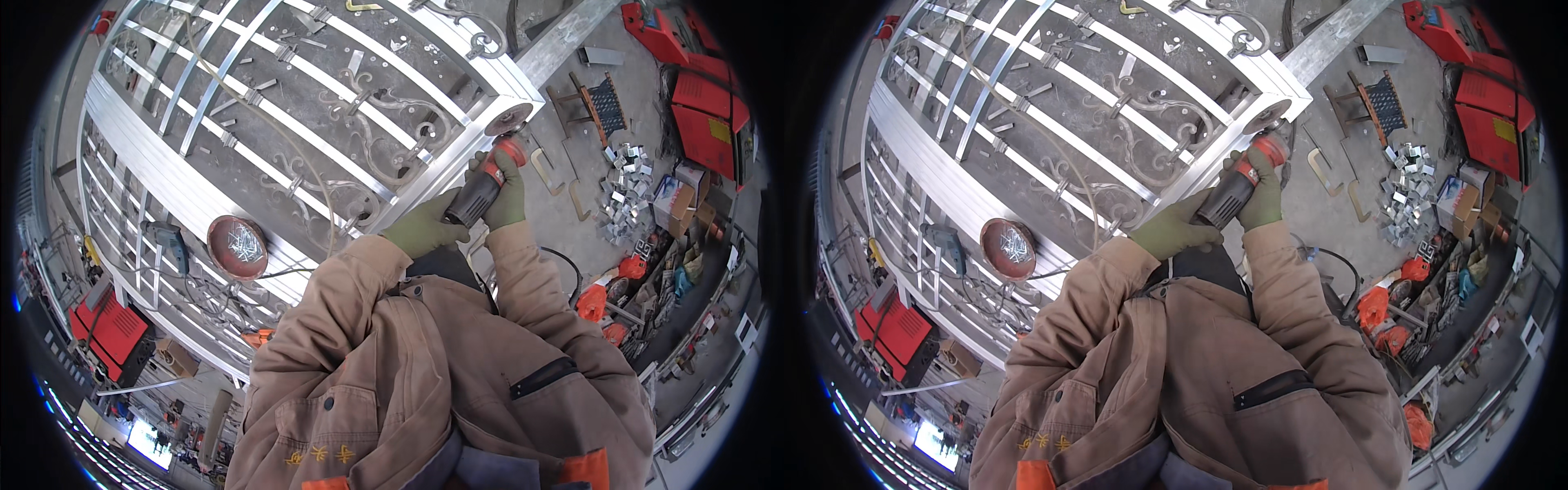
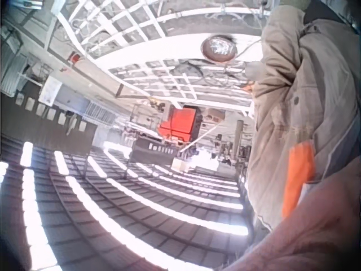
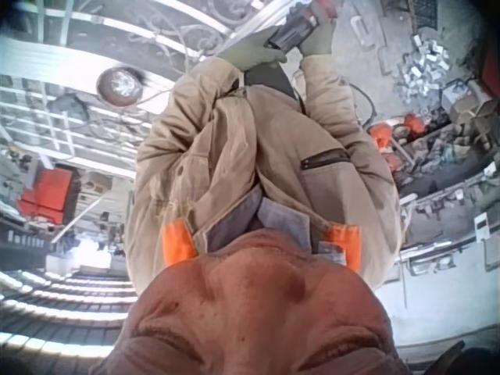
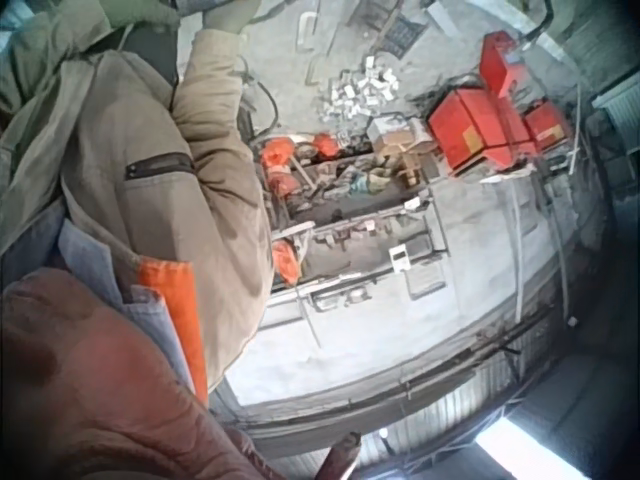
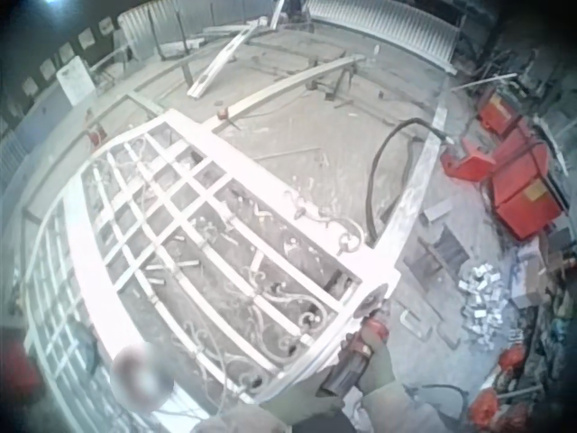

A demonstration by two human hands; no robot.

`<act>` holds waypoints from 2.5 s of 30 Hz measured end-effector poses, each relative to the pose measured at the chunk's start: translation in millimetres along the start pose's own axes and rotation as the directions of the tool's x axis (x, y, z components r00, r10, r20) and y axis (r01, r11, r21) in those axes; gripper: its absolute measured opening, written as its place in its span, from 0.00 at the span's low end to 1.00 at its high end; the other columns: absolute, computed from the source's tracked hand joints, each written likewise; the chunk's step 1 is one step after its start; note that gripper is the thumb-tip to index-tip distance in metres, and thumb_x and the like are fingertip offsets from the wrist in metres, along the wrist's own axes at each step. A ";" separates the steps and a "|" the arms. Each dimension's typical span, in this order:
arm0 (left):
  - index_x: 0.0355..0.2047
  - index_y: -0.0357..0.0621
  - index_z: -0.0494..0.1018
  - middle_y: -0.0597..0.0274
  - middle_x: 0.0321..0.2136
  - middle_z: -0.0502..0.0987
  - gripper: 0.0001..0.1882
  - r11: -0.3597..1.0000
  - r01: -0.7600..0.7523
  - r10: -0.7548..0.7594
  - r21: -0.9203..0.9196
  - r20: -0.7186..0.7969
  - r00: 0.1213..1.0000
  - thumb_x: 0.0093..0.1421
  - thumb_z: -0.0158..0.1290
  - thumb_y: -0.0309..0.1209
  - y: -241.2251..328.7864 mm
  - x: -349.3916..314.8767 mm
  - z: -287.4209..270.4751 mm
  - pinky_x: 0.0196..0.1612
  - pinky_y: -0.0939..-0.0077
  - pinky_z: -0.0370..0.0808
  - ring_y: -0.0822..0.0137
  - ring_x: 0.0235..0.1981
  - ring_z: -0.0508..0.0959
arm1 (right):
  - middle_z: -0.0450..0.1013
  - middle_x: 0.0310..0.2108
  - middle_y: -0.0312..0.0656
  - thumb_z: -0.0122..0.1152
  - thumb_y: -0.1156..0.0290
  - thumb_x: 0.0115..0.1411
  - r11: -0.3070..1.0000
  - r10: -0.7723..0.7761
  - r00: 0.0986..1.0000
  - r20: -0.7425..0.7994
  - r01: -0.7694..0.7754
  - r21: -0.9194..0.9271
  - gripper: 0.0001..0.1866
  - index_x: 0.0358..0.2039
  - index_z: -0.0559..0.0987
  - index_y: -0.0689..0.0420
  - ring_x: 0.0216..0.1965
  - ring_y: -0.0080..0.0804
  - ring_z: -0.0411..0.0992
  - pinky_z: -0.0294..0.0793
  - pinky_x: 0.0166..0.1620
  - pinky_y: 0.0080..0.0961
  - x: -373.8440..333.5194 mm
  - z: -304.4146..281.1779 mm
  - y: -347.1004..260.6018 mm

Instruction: The person assembles a decorative metal gate by positioning ornate metal pieces onto a white frame, grinding edges with an angle grinder, and welding joints with a welding torch. The person repeatedly aligns and secures the pieces to form the gate structure.

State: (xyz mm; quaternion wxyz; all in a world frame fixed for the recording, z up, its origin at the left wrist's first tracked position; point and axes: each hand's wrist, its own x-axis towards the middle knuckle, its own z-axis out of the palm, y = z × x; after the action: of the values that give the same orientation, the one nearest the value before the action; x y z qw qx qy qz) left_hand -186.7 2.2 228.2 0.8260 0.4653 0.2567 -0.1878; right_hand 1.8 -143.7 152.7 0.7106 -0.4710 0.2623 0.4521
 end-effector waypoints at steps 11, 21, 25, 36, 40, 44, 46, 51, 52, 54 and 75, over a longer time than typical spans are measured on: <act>0.92 0.53 0.53 0.63 0.39 0.88 0.44 0.998 -0.011 0.005 -0.057 -0.102 0.995 0.79 0.53 0.29 -12.9 -1.4 -7.7 0.39 0.76 0.76 0.74 0.30 0.77 | 0.86 0.45 0.49 0.80 0.60 0.71 0.999 -0.028 0.998 -0.056 0.029 0.013 0.20 0.52 0.84 0.60 0.44 0.46 0.88 0.94 0.50 0.48 15.3 24.7 0.2; 0.91 0.54 0.58 0.65 0.36 0.88 0.38 0.971 0.003 -0.028 -0.240 -0.100 0.995 0.84 0.51 0.34 -18.5 -9.6 -15.5 0.36 0.79 0.74 0.78 0.29 0.76 | 0.86 0.44 0.49 0.79 0.61 0.71 0.999 -0.032 0.999 -0.029 0.032 0.009 0.20 0.53 0.82 0.59 0.44 0.47 0.88 0.94 0.50 0.48 17.2 29.5 9.5; 0.90 0.52 0.61 0.65 0.36 0.88 0.36 0.967 0.056 -0.088 -0.250 -0.121 0.989 0.85 0.51 0.35 -3.5 -17.7 -15.4 0.35 0.79 0.74 0.78 0.28 0.75 | 0.86 0.46 0.50 0.79 0.63 0.71 0.999 -0.044 0.995 -0.092 0.045 0.007 0.20 0.55 0.80 0.59 0.43 0.47 0.88 0.94 0.49 0.49 17.4 27.8 14.5; 0.85 0.49 0.69 0.65 0.41 0.88 0.36 0.961 0.011 -0.074 -0.277 -0.216 0.974 0.77 0.51 0.33 -20.2 -12.8 -5.0 0.34 0.77 0.75 0.77 0.31 0.84 | 0.86 0.41 0.47 0.80 0.64 0.72 0.996 -0.022 0.997 -0.069 0.016 -0.093 0.16 0.51 0.83 0.58 0.40 0.47 0.88 0.93 0.46 0.46 13.8 27.3 16.9; 0.78 0.40 0.75 0.63 0.39 0.87 0.35 0.963 0.056 -0.106 -0.264 -0.179 0.978 0.78 0.60 0.46 -8.7 -7.0 -13.5 0.35 0.76 0.76 0.74 0.31 0.84 | 0.86 0.42 0.47 0.81 0.64 0.71 0.995 -0.034 0.990 -0.135 0.021 -0.101 0.18 0.52 0.82 0.59 0.40 0.46 0.87 0.92 0.44 0.44 16.7 25.4 26.3; 0.71 0.34 0.79 0.62 0.38 0.87 0.42 0.981 0.158 -0.187 -0.112 -0.326 0.927 0.73 0.70 0.58 -19.1 19.7 -10.6 0.35 0.75 0.78 0.72 0.31 0.83 | 0.85 0.42 0.47 0.81 0.65 0.69 0.966 -0.113 0.985 -0.127 0.079 -0.247 0.19 0.52 0.82 0.59 0.39 0.43 0.87 0.91 0.42 0.43 17.2 43.3 42.9; 0.70 0.36 0.80 0.64 0.38 0.87 0.42 0.978 0.179 -0.205 -0.104 -0.343 0.917 0.71 0.72 0.57 -22.1 23.0 -17.2 0.35 0.74 0.79 0.73 0.33 0.83 | 0.85 0.42 0.47 0.81 0.65 0.70 0.972 -0.068 0.989 -0.133 0.036 -0.232 0.20 0.53 0.81 0.59 0.38 0.43 0.86 0.91 0.41 0.44 21.8 44.8 46.5; 0.69 0.37 0.82 0.65 0.38 0.86 0.40 0.978 0.187 -0.207 -0.088 -0.370 0.906 0.71 0.73 0.57 -25.8 30.9 -25.6 0.34 0.74 0.78 0.74 0.34 0.82 | 0.84 0.40 0.45 0.80 0.65 0.70 0.983 -0.068 0.989 -0.133 0.044 -0.179 0.18 0.52 0.81 0.59 0.36 0.41 0.85 0.90 0.40 0.43 34.3 38.0 57.6; 0.68 0.37 0.82 0.66 0.37 0.86 0.39 0.980 0.183 -0.201 -0.083 -0.374 0.905 0.71 0.73 0.56 -28.4 33.3 -27.4 0.33 0.74 0.78 0.74 0.34 0.82 | 0.83 0.39 0.45 0.80 0.65 0.70 0.984 -0.079 0.986 -0.147 0.053 -0.171 0.18 0.51 0.81 0.59 0.34 0.40 0.84 0.89 0.38 0.41 35.2 39.7 58.6; 0.67 0.38 0.84 0.66 0.37 0.86 0.38 0.983 0.171 -0.186 -0.074 -0.381 0.906 0.71 0.73 0.56 -31.1 38.0 -30.4 0.33 0.75 0.78 0.75 0.34 0.82 | 0.83 0.39 0.45 0.79 0.65 0.70 0.983 -0.091 0.984 -0.155 0.064 -0.174 0.18 0.51 0.81 0.59 0.34 0.39 0.84 0.89 0.38 0.41 37.6 41.6 58.2; 0.65 0.43 0.86 0.64 0.38 0.87 0.37 0.971 0.225 -0.240 -0.084 -0.318 0.917 0.69 0.73 0.58 -37.8 51.2 -41.9 0.36 0.70 0.81 0.71 0.34 0.83 | 0.84 0.40 0.45 0.80 0.66 0.71 0.985 -0.113 0.982 -0.151 0.091 -0.148 0.18 0.52 0.80 0.58 0.37 0.41 0.85 0.90 0.40 0.43 59.4 23.1 67.9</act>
State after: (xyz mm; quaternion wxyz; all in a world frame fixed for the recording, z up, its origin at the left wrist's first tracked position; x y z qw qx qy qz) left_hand -177.1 16.1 153.9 0.7542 0.4372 0.4475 -0.1993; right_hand -33.0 -89.3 85.6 0.6749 -0.5672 0.2610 0.3934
